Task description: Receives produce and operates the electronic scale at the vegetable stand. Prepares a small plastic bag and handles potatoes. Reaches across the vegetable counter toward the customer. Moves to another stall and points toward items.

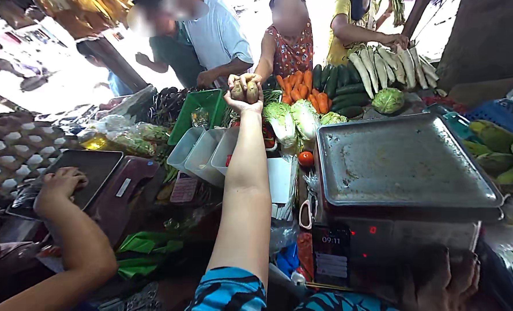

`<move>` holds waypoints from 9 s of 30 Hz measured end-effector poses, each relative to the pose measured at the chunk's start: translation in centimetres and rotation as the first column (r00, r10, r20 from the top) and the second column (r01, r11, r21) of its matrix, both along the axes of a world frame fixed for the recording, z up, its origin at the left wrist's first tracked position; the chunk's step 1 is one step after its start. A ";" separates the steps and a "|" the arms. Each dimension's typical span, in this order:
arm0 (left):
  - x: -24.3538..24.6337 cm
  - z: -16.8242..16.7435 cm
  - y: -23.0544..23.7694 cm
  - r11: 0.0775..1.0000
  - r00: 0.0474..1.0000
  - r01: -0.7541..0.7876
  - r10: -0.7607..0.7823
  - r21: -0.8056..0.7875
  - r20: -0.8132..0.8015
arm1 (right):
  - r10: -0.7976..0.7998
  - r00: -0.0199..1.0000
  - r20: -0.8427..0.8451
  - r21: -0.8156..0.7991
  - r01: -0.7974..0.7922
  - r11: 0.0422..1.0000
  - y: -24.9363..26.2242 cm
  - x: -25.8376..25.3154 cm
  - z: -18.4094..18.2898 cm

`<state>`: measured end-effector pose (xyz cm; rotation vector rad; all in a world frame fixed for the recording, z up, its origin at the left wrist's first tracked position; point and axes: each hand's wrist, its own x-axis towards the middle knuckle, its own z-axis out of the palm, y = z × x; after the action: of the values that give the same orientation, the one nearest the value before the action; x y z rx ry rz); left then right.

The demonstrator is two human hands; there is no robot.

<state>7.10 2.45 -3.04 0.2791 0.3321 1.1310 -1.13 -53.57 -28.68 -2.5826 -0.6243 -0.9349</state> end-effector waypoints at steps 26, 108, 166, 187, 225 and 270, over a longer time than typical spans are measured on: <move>-3.9 -1.1 -31.3 -0.452 0.728 0.684 0.471 0.572 -0.498 | 0.213 0.943 -0.257 0.248 -0.149 0.957 -0.3 -2.0 6.7; -28.5 -25.5 -33.7 0.327 0.400 0.626 0.645 0.708 -0.651 | 0.675 0.727 -0.128 0.211 -0.645 0.734 4.7 -7.7 6.2; -27.8 -20.1 -32.6 0.422 0.602 0.728 -0.015 0.541 -0.798 | 0.858 0.259 -0.443 0.766 -0.388 0.513 5.4 -7.8 5.4; -27.5 -20.2 -32.7 0.442 0.644 0.695 -0.032 0.567 -0.764 | 0.775 0.444 -0.450 0.575 -0.520 0.632 5.3 -8.8 4.6; -34.3 -15.5 -32.0 0.386 0.810 0.412 0.260 0.825 -0.526 | 0.658 0.750 0.063 0.461 -0.607 0.648 -0.3 -9.0 18.3; -32.3 -11.2 -39.2 0.645 0.621 0.751 -0.620 0.138 -0.480 | 0.876 0.330 -0.352 0.272 -0.859 0.433 3.9 -11.5 14.2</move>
<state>-25.19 -36.72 -14.26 0.8705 0.3397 0.3156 -12.59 -49.63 -14.53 -1.7761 -1.5812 0.0533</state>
